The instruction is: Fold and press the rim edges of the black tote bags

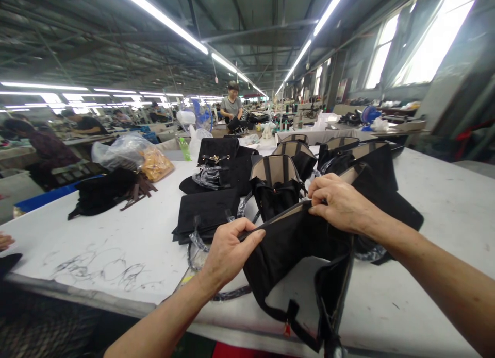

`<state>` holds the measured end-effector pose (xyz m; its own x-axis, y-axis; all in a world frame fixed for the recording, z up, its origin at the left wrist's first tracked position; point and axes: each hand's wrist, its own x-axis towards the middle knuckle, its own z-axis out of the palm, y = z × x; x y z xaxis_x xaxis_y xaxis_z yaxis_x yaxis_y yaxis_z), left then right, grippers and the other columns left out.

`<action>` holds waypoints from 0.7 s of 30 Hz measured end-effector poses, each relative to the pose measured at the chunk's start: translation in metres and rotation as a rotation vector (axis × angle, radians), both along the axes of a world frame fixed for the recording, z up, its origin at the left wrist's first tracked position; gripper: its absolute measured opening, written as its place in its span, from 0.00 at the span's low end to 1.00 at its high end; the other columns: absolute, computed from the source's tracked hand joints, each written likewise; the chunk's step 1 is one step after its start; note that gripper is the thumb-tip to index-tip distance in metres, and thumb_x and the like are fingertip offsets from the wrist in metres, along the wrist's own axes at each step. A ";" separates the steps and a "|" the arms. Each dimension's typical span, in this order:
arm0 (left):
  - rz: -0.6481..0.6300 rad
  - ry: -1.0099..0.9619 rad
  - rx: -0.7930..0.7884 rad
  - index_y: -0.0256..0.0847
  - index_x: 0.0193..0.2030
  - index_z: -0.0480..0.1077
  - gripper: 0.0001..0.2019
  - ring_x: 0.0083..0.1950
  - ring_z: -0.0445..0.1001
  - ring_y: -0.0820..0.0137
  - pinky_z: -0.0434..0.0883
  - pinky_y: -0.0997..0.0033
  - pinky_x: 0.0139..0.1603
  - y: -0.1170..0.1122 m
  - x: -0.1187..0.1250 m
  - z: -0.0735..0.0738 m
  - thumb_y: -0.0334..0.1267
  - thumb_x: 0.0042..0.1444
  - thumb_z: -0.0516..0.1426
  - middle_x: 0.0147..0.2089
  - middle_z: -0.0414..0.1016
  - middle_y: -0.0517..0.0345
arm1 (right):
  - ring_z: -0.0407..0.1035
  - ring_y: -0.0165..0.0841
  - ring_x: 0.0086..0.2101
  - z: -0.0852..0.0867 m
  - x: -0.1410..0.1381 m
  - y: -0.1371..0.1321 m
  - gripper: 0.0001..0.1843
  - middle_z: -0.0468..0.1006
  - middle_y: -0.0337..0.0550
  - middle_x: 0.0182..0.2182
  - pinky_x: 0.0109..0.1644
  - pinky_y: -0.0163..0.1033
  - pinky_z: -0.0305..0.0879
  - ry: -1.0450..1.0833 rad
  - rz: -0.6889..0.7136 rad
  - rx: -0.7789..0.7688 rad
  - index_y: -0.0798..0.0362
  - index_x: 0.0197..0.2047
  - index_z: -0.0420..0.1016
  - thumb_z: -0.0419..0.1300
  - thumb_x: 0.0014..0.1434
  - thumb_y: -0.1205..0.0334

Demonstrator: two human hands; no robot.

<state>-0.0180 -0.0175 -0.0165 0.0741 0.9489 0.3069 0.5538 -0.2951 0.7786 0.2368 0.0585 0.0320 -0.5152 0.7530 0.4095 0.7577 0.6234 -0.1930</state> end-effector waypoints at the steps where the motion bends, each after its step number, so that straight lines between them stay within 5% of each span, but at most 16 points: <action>1: -0.003 0.004 -0.002 0.37 0.29 0.72 0.12 0.28 0.64 0.76 0.59 0.79 0.28 0.000 0.000 0.000 0.44 0.56 0.57 0.26 0.68 0.63 | 0.65 0.38 0.41 0.000 -0.001 0.001 0.13 0.76 0.41 0.34 0.46 0.43 0.63 0.000 -0.006 -0.006 0.52 0.17 0.68 0.63 0.49 0.67; 12: -0.002 0.035 0.006 0.38 0.28 0.72 0.14 0.30 0.67 0.74 0.63 0.76 0.31 -0.003 0.002 0.000 0.45 0.57 0.56 0.26 0.71 0.62 | 0.70 0.36 0.33 0.010 -0.018 -0.001 0.10 0.78 0.43 0.29 0.33 0.38 0.59 -0.188 -0.276 -0.066 0.52 0.20 0.71 0.59 0.50 0.60; 21: -0.040 0.121 -0.011 0.38 0.28 0.69 0.13 0.32 0.70 0.72 0.65 0.75 0.35 -0.015 0.008 0.007 0.44 0.59 0.54 0.28 0.73 0.61 | 0.72 0.41 0.34 0.011 -0.027 -0.007 0.12 0.79 0.49 0.28 0.33 0.40 0.61 -0.280 -0.333 0.023 0.52 0.21 0.75 0.56 0.51 0.59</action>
<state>-0.0103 -0.0329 -0.0098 0.1476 0.9476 0.2834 0.6322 -0.3107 0.7098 0.2100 0.0516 0.0425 -0.3390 0.8893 0.3069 0.9394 0.3374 0.0600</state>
